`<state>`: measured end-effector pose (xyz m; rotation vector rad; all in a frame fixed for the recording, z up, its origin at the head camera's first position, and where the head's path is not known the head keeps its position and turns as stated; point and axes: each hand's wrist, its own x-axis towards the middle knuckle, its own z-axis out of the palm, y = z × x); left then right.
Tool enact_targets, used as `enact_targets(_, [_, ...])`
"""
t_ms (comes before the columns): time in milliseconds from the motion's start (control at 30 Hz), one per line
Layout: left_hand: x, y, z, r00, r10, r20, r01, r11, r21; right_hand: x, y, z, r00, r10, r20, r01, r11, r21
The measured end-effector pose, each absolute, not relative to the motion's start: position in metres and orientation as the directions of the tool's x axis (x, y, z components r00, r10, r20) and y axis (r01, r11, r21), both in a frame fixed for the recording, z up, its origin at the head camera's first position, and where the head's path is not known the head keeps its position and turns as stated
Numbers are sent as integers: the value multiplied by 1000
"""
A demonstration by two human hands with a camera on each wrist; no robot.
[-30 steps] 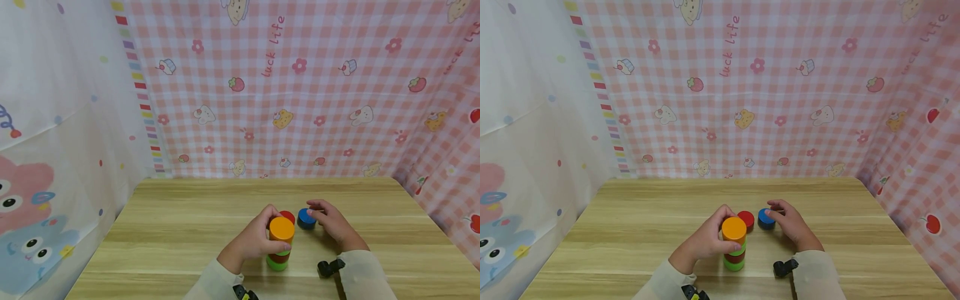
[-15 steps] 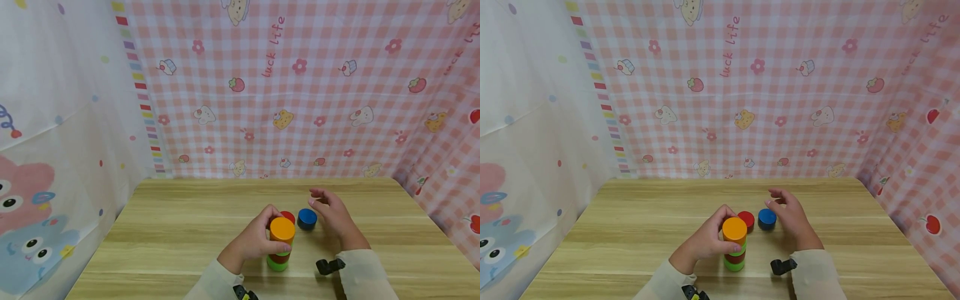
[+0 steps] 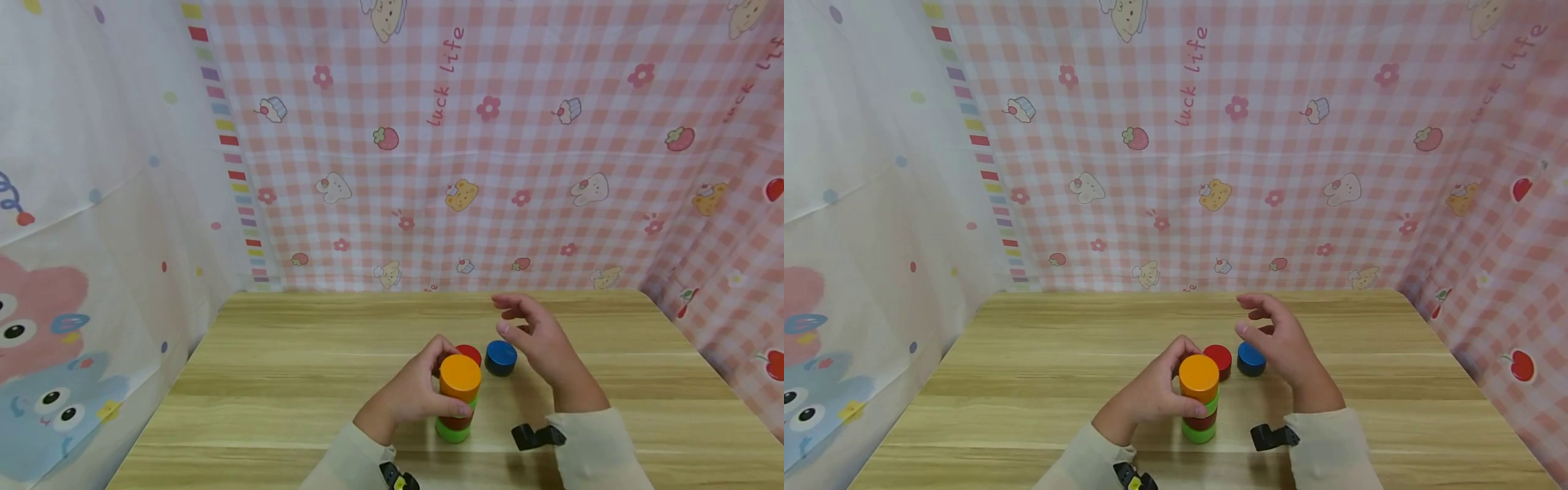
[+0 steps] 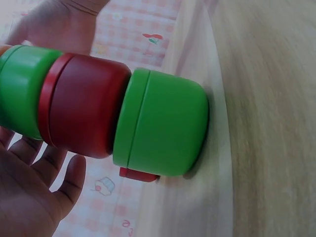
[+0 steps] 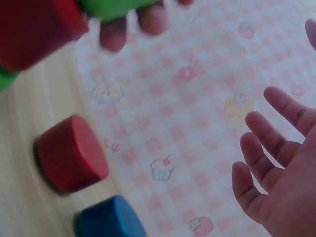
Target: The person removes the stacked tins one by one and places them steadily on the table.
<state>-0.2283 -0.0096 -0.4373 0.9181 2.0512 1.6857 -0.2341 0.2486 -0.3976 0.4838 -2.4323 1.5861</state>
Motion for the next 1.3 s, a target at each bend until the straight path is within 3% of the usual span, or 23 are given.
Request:
enact_targets(200, [-231, -11, -441, -716, 686, 131, 269, 98, 958, -230, 245, -392, -860, -296, 415, -497, 305, -813])
enact_targets(500, [-233, -10, -445, -677, 724, 133, 275, 81, 958, -223, 239, -385, -801, -430, 417, -562, 299, -771])
enact_targets(1300, [-232, -9, -448, -667, 734, 126, 282, 92, 955, -219, 228, -383, -745, -607, 277, -521, 270, -810])
